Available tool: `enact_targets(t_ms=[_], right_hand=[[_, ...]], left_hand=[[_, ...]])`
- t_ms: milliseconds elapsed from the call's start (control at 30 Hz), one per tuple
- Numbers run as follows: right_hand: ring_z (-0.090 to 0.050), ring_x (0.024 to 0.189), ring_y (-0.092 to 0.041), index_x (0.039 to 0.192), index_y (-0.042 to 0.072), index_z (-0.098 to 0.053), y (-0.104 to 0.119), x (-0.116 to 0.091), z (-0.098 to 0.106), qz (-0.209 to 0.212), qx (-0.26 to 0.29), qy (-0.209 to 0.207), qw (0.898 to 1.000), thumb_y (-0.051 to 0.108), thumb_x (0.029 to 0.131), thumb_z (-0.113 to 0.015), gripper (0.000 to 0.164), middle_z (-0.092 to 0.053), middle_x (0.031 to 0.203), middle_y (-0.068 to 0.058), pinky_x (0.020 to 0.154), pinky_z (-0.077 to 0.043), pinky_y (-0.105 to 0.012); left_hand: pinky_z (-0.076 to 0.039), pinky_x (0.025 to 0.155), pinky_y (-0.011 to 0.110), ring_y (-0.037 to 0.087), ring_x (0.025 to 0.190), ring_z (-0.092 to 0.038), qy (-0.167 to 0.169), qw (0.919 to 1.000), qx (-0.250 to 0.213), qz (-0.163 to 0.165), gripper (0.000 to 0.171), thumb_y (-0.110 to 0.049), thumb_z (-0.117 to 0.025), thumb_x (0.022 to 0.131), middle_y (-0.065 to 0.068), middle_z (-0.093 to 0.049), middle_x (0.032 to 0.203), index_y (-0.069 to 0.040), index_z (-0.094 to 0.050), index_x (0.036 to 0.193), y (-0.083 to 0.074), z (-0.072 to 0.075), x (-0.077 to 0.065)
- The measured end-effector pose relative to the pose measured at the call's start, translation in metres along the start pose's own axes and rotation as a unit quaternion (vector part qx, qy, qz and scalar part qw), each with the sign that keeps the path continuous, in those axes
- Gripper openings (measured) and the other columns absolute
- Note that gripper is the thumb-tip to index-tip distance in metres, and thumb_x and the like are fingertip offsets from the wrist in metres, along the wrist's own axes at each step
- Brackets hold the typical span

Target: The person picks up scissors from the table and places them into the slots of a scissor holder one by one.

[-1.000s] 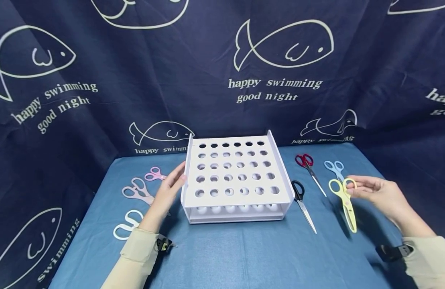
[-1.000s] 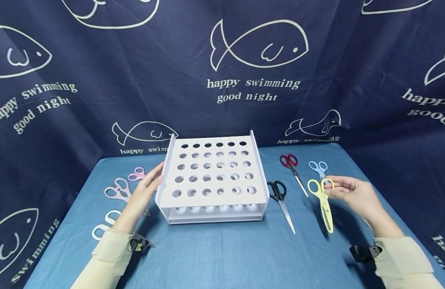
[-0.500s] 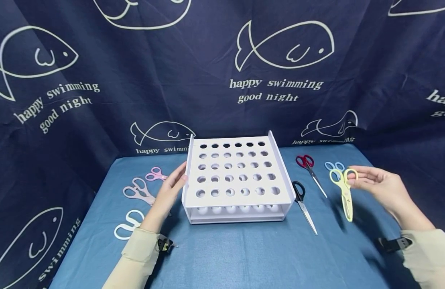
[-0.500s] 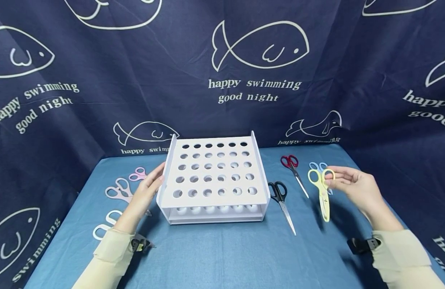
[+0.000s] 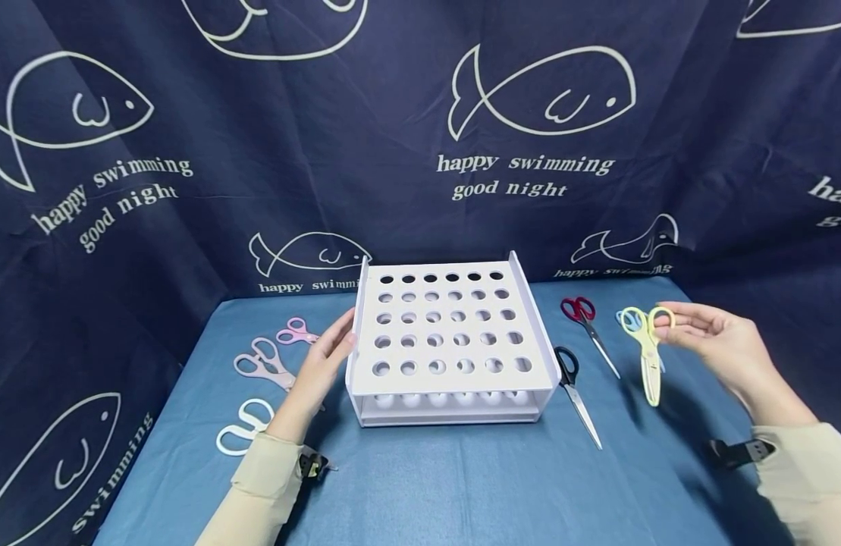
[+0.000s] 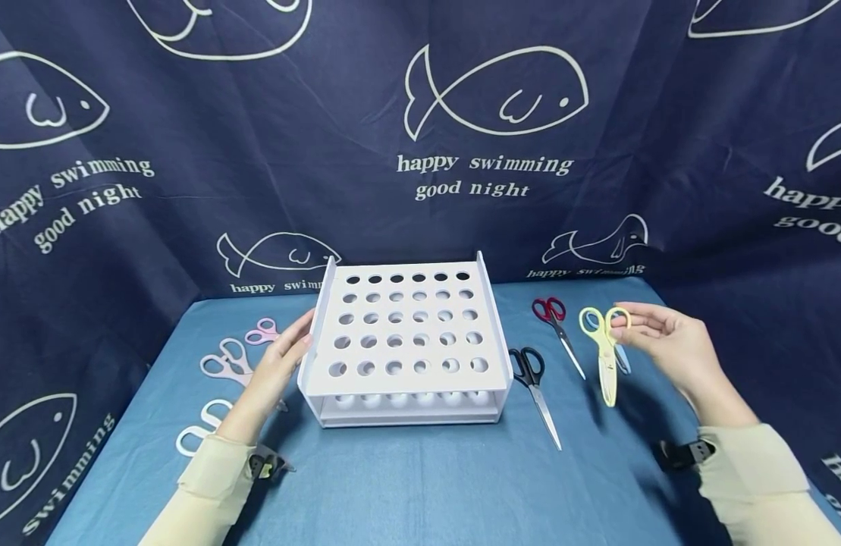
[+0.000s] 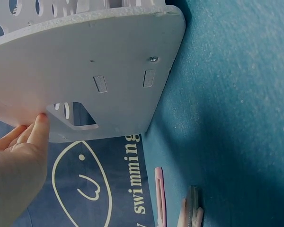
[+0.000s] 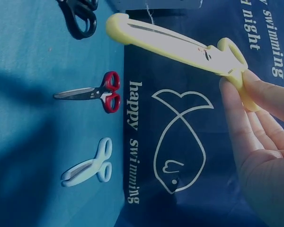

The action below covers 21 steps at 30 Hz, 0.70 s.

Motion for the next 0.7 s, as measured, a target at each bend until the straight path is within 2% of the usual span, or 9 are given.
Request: enact_targets(t_ms=[200, 433, 567, 700], right_hand=[[-0.068, 0.081, 0.006, 0.115, 0.017, -0.07, 0.012, 0.009, -0.005, 0.028, 0.057, -0.005, 0.998, 0.002, 0.083, -0.074, 0.035, -0.074, 0.087, 0.018, 0.072, -0.051, -0.007], [-0.068, 0.08, 0.007, 0.117, 0.013, -0.068, 0.026, 0.014, -0.009, 0.042, 0.055, -0.017, 0.997, 0.003, 0.082, -0.075, 0.037, -0.073, 0.086, 0.018, 0.071, -0.051, -0.006], [-0.069, 0.079, 0.004, 0.113, 0.014, -0.07, 0.034, 0.018, -0.012, 0.05, 0.108, -0.014, 0.993, -0.003, 0.082, -0.073, 0.036, -0.074, 0.085, 0.014, 0.07, -0.052, -0.007], [-0.07, 0.078, 0.002, 0.108, 0.017, -0.072, 0.043, 0.023, -0.013, 0.062, 0.162, -0.016, 0.985, -0.008, 0.081, -0.072, 0.037, -0.075, 0.084, 0.01, 0.069, -0.052, -0.008]], left_hand=[[-0.024, 0.118, 0.037, 0.021, 0.144, -0.03, 0.0, 1.0, -0.004, -0.002, 0.053, -0.025, -0.047, 0.103, 0.008, -0.033, 0.156, -0.01, -0.033, 0.151, 0.0, 0.0, 0.0], [-0.025, 0.118, 0.036, 0.02, 0.144, -0.031, -0.004, 1.0, -0.004, -0.002, 0.052, -0.023, -0.048, 0.103, 0.009, -0.034, 0.156, -0.009, -0.033, 0.151, 0.0, 0.0, -0.002], [-0.025, 0.117, 0.034, 0.019, 0.144, -0.031, -0.005, 1.0, -0.006, -0.002, 0.052, -0.024, -0.048, 0.103, 0.008, -0.034, 0.156, -0.01, -0.033, 0.151, -0.001, 0.0, -0.002], [-0.028, 0.115, 0.024, 0.02, 0.144, -0.031, 0.001, 0.9999, -0.015, -0.006, 0.052, -0.024, -0.047, 0.103, 0.009, -0.033, 0.156, -0.01, -0.033, 0.151, -0.001, -0.001, -0.002]])
Point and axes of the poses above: each hand's wrist, its own x-axis towards the middle knuckle, its own z-axis out of the back of the hand, y = z × x, the point moved 6 cm from there along x, towards the middle knuckle
